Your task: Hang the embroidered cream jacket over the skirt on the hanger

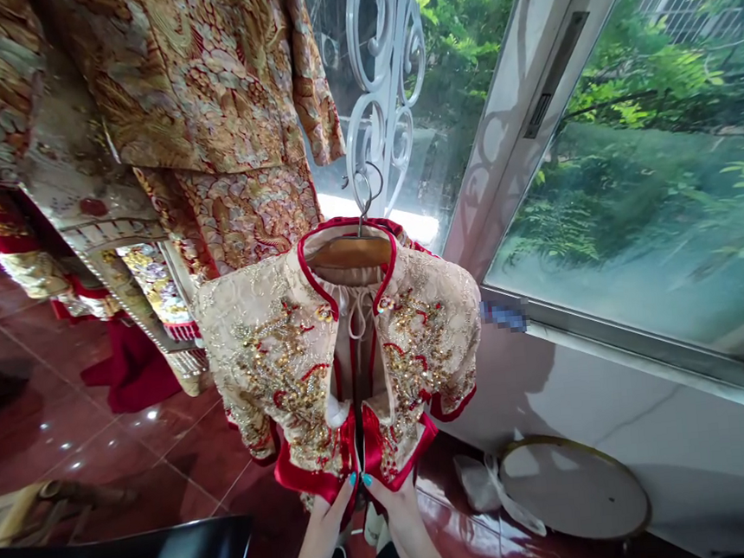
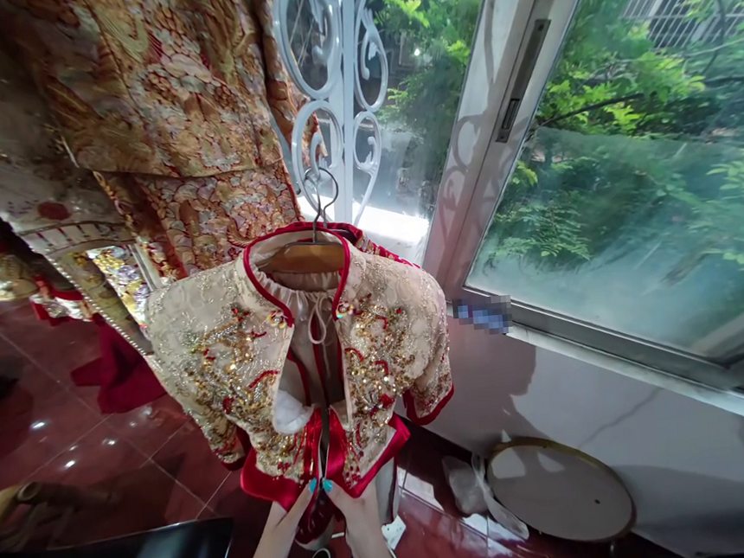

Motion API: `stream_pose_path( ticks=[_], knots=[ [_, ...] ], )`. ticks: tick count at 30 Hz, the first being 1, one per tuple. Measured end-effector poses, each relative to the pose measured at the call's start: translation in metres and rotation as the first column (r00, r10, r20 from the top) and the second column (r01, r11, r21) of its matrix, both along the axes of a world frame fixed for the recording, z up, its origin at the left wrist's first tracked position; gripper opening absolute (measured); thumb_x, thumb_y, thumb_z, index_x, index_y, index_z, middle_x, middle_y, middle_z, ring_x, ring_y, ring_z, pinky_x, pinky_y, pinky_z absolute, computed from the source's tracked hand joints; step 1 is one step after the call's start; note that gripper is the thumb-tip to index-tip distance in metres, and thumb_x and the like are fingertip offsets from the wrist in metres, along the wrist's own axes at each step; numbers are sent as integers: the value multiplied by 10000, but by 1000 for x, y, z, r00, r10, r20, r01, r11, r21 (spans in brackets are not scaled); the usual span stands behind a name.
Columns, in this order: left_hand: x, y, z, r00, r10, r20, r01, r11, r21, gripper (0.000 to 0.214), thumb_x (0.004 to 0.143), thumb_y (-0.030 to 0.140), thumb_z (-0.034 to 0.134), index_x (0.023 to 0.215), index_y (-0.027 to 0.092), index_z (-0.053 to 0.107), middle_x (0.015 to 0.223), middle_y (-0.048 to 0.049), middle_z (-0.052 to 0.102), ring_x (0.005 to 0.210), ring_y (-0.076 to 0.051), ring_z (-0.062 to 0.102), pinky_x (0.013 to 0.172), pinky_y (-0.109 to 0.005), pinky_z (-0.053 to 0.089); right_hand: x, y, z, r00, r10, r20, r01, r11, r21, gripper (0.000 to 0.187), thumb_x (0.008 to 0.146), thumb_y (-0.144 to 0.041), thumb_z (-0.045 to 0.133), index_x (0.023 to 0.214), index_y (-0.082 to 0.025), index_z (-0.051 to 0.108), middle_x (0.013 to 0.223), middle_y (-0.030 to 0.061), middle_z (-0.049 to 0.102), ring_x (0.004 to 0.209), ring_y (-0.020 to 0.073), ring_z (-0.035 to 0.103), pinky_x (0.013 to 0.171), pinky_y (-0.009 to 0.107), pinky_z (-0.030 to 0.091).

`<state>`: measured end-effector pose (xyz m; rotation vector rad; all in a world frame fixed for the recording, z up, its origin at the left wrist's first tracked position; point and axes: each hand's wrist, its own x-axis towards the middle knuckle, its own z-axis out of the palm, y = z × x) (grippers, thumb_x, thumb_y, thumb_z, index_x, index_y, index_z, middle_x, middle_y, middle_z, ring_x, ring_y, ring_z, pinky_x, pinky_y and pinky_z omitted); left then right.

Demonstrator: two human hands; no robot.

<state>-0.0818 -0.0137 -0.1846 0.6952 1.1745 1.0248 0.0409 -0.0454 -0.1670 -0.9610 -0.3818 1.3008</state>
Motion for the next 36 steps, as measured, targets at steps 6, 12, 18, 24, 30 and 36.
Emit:
stream_pose_path(
  ticks=[6,12,18,24,30,36],
  knots=[
    [-1,-4,6,1000,-28,2,28,1000,4,622,462,655,859,863,188,769,1039,-94,787,1202,-370,629,1146,-476,404,-2,2,-8,999,-50,7,50,998,-31,719,586,-327,916,1243,-211,647,1124,86,751,1063,272,699,988,407,544],
    [0,-5,10,999,-41,-6,41,999,8,655,478,672,844,903,178,777,1012,-105,791,1142,-365,664,1112,-481,442,-1,2,-16,998,-60,5,60,998,-35,735,584,-320,916,1256,-222,635,1167,79,737,1101,262,686,1026,397,517],
    [2,-5,16,998,-41,-37,43,999,33,638,495,671,834,906,187,777,1003,-102,792,1133,-363,668,1114,-480,438,-1,4,-16,998,-61,25,62,997,-40,754,585,-341,913,1274,-214,634,1076,79,761,1087,268,689,1036,417,506],
    [2,-6,14,996,-41,-77,44,998,39,668,478,696,819,911,190,768,1045,-101,786,1170,-369,644,1151,-482,387,-5,4,-10,994,-102,41,104,993,-50,779,559,-392,920,1266,-206,650,1002,73,775,1043,270,701,1000,406,530],
    [-4,-6,7,994,-49,-100,55,997,55,619,452,628,861,898,212,760,1101,-100,775,1301,-386,550,1201,-491,295,-12,3,-5,992,-124,-16,121,986,-117,624,553,-415,919,1114,-220,731,986,57,778,996,270,719,890,366,590],
    [-3,-2,-8,999,-37,-27,38,999,3,658,449,649,856,902,179,766,1073,-118,780,1225,-394,609,1148,-505,389,-13,8,-16,987,-151,-54,142,979,-145,579,467,-404,949,971,-203,748,1008,64,781,957,248,725,865,342,592]
  ],
)
